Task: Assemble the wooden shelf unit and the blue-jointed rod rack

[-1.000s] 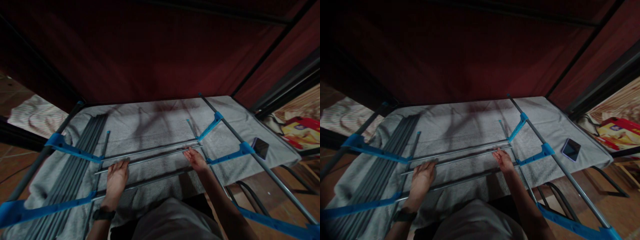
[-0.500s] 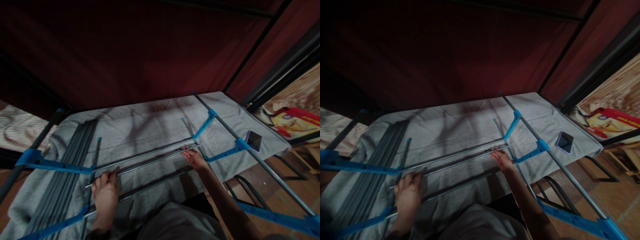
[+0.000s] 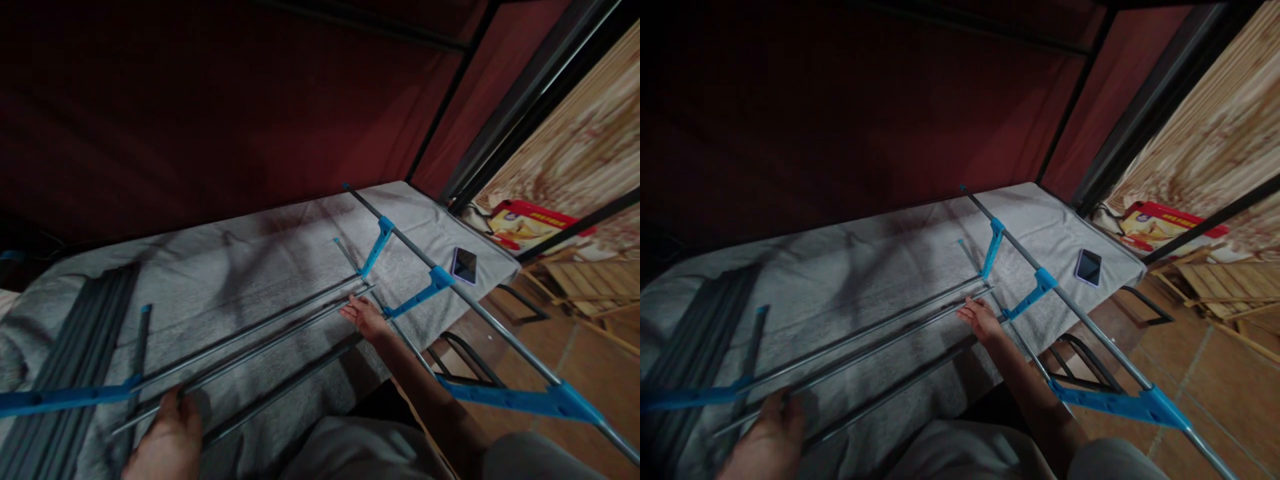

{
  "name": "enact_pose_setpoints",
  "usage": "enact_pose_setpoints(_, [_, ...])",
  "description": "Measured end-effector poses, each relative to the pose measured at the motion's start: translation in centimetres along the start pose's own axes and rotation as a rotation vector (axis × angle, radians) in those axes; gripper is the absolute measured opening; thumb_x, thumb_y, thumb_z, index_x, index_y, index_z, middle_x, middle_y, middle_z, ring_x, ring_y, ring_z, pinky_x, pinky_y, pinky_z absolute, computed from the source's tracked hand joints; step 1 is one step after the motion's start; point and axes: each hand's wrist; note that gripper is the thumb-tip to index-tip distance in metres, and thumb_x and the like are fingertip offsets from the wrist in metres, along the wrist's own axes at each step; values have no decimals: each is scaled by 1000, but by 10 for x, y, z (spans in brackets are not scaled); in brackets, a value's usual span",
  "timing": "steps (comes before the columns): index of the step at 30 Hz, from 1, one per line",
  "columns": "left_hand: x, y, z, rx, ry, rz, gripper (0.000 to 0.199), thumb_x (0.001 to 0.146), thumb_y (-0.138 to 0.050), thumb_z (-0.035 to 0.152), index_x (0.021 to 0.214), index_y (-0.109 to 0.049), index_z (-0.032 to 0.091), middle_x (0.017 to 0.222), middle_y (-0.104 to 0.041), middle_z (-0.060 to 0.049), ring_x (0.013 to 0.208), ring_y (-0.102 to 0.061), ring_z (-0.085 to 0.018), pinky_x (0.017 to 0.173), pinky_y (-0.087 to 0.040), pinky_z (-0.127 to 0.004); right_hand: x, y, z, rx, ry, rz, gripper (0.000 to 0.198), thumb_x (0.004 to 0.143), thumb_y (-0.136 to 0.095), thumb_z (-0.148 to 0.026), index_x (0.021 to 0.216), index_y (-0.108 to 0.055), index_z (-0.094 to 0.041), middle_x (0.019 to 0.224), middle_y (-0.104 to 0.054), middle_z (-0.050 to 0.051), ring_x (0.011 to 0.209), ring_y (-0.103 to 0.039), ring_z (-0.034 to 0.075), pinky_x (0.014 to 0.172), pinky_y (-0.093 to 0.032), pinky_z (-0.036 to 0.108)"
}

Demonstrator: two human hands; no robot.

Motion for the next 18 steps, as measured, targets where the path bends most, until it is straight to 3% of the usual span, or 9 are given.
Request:
enact_pose_setpoints(6, [8, 5, 11, -184, 104, -59, 49, 92, -41, 41, 130, -62, 17, 89, -73, -10, 73, -64, -25, 65, -45, -33, -4, 4, -2, -26, 2, -24, 46, 60, -95, -34, 66, -51, -22, 64, -66, -6, 69, -72, 14, 78, -61, 31])
enact_pose_setpoints(11, [4, -1, 9, -169, 139, -3, 47, 92, -43, 43, 126, -65, 20, 90, -73, -10, 77, -65, -26, 67, -44, -33, -3, 10, -2, -37, 48, -15, 45, 58, -96, -32, 68, -53, -23, 70, -68, -5, 76, -73, 15, 81, -62, 33])
enact_pose_setpoints(15, [10, -17, 0, -456, 212, 13, 46, 85, -51, 37, 124, -66, 18, 89, -73, -8, 81, -67, -22, 70, -47, -30, -3, 11, -3, -63, 18, -8, 37, 60, -94, -30, 70, -60, -23, 80, -72, -2, 84, -73, 17, 87, -61, 36])
enact_pose_setpoints(18, [12, -23, 1, -603, 173, 103, 50, 83, -50, 37, 125, -65, 15, 84, -72, -6, 75, -67, -21, 68, -50, -30, -2, 13, -5, -80, -7, -8, 32, 60, -93, -27, 73, -64, -23, 84, -74, -1, 87, -73, 18, 91, -60, 37])
Point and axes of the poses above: each hand's wrist, its own x-axis towards the middle knuckle, its own y-axis out of the back of the hand, z = x × y
